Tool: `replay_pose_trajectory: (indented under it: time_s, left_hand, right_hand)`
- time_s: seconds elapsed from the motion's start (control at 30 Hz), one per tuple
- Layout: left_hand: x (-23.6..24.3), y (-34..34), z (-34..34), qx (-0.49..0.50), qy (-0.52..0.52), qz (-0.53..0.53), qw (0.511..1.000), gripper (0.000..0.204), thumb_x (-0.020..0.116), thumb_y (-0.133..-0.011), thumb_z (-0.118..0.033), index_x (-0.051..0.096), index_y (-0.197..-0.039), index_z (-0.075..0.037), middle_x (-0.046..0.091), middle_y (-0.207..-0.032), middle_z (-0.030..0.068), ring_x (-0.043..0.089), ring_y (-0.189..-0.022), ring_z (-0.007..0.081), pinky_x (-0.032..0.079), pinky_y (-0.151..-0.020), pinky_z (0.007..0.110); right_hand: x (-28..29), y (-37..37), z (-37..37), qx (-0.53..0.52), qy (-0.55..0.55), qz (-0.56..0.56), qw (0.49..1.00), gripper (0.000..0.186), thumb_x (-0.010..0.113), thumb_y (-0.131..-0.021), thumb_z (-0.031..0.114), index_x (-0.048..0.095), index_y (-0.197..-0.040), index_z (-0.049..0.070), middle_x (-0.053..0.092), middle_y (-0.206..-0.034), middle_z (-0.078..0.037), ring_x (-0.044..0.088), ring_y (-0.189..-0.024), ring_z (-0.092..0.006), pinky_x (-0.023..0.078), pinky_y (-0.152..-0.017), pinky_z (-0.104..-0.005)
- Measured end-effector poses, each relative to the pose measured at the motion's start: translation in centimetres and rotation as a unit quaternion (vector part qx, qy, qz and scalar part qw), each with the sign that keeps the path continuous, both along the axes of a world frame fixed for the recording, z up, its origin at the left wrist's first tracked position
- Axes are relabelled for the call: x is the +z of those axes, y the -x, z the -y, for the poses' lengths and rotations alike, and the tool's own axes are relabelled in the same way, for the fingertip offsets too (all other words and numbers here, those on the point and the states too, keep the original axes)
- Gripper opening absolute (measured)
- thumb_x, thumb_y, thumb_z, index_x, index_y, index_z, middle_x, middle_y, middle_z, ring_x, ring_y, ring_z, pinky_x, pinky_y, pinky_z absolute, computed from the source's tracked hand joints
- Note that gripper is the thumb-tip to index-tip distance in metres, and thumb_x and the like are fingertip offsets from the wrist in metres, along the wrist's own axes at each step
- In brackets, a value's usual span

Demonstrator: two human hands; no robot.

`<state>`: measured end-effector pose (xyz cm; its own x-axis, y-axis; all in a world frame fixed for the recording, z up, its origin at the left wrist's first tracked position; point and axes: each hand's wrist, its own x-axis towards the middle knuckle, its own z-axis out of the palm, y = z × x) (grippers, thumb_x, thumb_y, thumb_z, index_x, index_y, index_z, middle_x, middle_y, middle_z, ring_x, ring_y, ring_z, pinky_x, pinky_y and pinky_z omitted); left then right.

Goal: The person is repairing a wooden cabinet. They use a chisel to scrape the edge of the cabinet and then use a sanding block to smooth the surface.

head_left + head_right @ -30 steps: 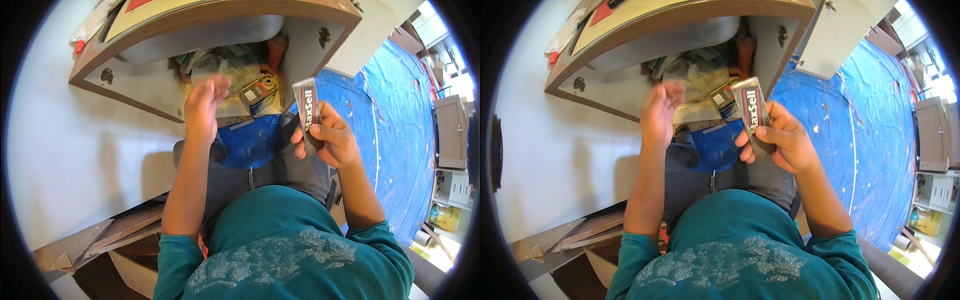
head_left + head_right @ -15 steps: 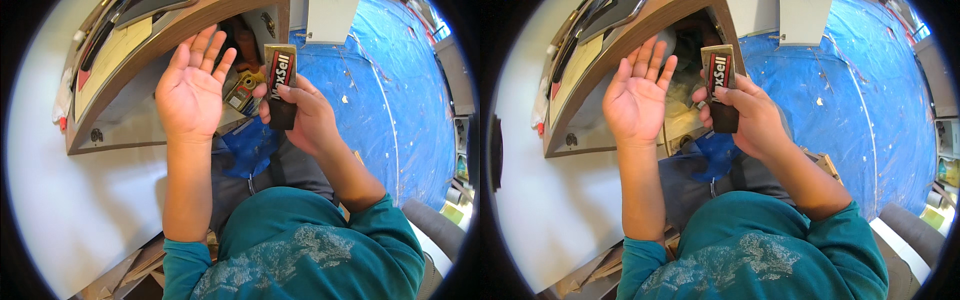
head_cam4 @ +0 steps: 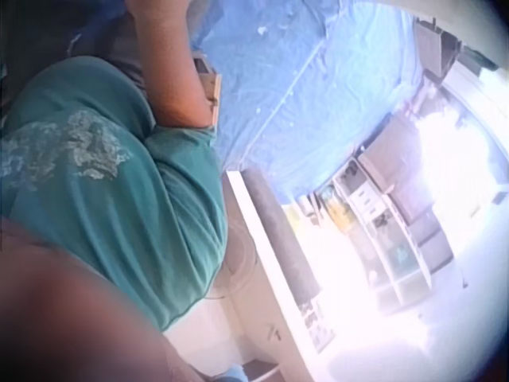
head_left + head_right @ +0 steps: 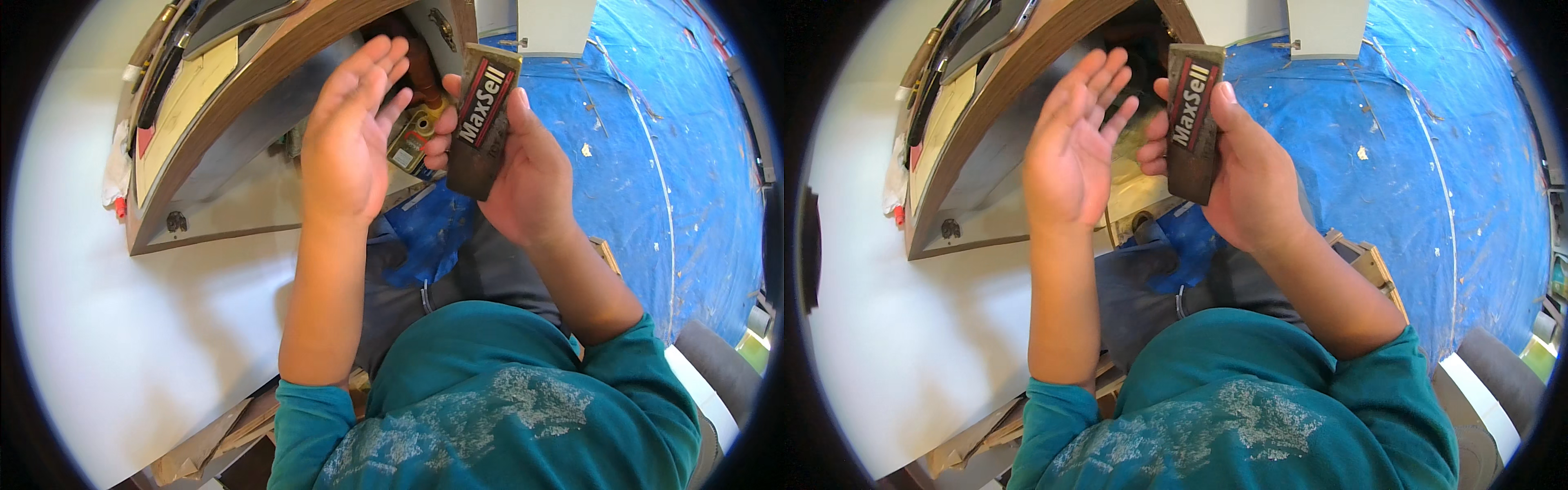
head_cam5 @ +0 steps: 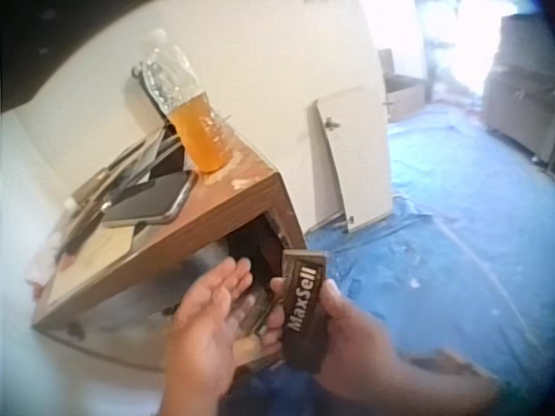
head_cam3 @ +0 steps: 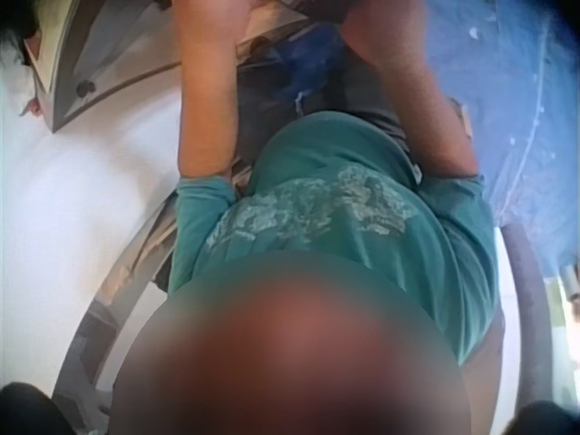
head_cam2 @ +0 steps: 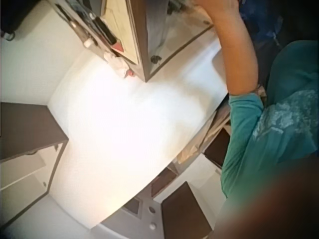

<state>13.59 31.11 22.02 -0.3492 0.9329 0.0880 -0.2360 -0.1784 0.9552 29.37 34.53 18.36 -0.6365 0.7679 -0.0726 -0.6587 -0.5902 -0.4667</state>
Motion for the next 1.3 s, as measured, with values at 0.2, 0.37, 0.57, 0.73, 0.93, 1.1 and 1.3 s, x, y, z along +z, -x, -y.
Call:
replay_pose_trajectory:
  time_s: [0.2, 0.37, 0.57, 0.73, 0.93, 1.1, 1.3]
  left_hand:
    - [-1.0, -0.4, 4.4, 0.060, 0.039, -0.159, 0.985, 0.064, 0.073, -0.095, -0.025, 0.045, -0.144, 0.005, 0.056, -0.132, 0.0169, 0.056, -0.118, 0.0210, 0.048, -0.097, 0.033]
    - [-1.3, 0.8, 4.9, 0.121, -0.007, -0.361, 0.925, 0.074, 0.078, -0.089, -0.026, 0.043, -0.145, 0.007, 0.055, -0.130, 0.0156, 0.057, -0.113, 0.0223, 0.048, -0.095, 0.035]
    - [1.1, 1.2, 4.7, 0.215, -0.048, -0.618, 0.755, 0.061, 0.075, -0.090, -0.022, 0.051, -0.141, 0.003, 0.059, -0.130, 0.0150, 0.058, -0.116, 0.0258, 0.047, -0.099, 0.037]
    - [7.3, 7.7, 1.5, 0.214, -0.188, -0.776, 0.563, 0.049, 0.074, -0.091, -0.025, 0.062, -0.132, -0.002, 0.064, -0.128, 0.0125, 0.057, -0.117, 0.0289, 0.042, -0.102, 0.039]
    - [11.1, 10.0, -2.3, 0.078, -0.213, -0.857, 0.463, 0.058, 0.076, -0.087, -0.042, 0.064, -0.130, -0.006, 0.065, -0.130, 0.0118, 0.057, -0.117, 0.0305, 0.040, -0.102, 0.041]
    - [10.2, 9.3, -2.8, 0.040, -0.192, -0.876, 0.440, 0.086, 0.070, -0.085, -0.064, 0.054, -0.141, -0.002, 0.058, -0.142, 0.0155, 0.053, -0.126, 0.0325, 0.038, -0.107, 0.042]
    - [9.8, 9.2, -3.1, 0.036, -0.190, -0.883, 0.429, 0.101, 0.063, -0.084, -0.075, 0.046, -0.147, 0.002, 0.054, -0.146, 0.0193, 0.051, -0.129, 0.0338, 0.037, -0.109, 0.044]
  right_hand:
    - [1.1, 4.1, 0.4, 0.039, 0.003, -0.050, 0.998, 0.062, 0.029, -0.110, 0.050, 0.050, -0.141, 0.000, 0.064, -0.101, -0.009, 0.064, -0.091, -0.0241, 0.052, -0.088, -0.0389]
    - [2.2, 7.6, 0.8, 0.057, 0.018, -0.069, 0.996, 0.058, 0.034, -0.110, 0.049, 0.054, -0.134, 0.000, 0.061, -0.099, -0.008, 0.063, -0.091, -0.0228, 0.052, -0.086, -0.0386]
    - [1.7, 9.3, 0.2, 0.011, 0.016, -0.107, 0.994, 0.047, 0.047, -0.107, 0.045, 0.056, -0.128, 0.004, 0.056, -0.088, -0.003, 0.052, -0.075, -0.0138, 0.046, -0.069, -0.0300]
    - [1.5, 10.2, -0.3, -0.032, -0.010, -0.118, 0.992, 0.049, 0.047, -0.106, 0.049, 0.055, -0.128, 0.005, 0.051, -0.086, -0.002, 0.046, -0.070, -0.0122, 0.040, -0.065, -0.0279]
    - [0.0, 11.6, -0.8, -0.042, -0.050, -0.155, 0.986, 0.043, 0.046, -0.108, 0.038, 0.056, -0.126, 0.000, 0.060, -0.104, -0.006, 0.056, -0.086, -0.0156, 0.046, -0.079, -0.0307]
    - [0.0, 12.0, -0.9, -0.051, -0.075, -0.149, 0.985, 0.041, 0.046, -0.107, 0.041, 0.056, -0.117, 0.002, 0.057, -0.099, -0.005, 0.053, -0.084, -0.0135, 0.045, -0.079, -0.0285]
    - [0.9, 12.0, -0.5, -0.054, -0.078, -0.098, 0.991, 0.045, 0.042, -0.108, 0.045, 0.057, -0.106, 0.003, 0.053, -0.090, -0.003, 0.046, -0.076, -0.0105, 0.040, -0.071, -0.0263]
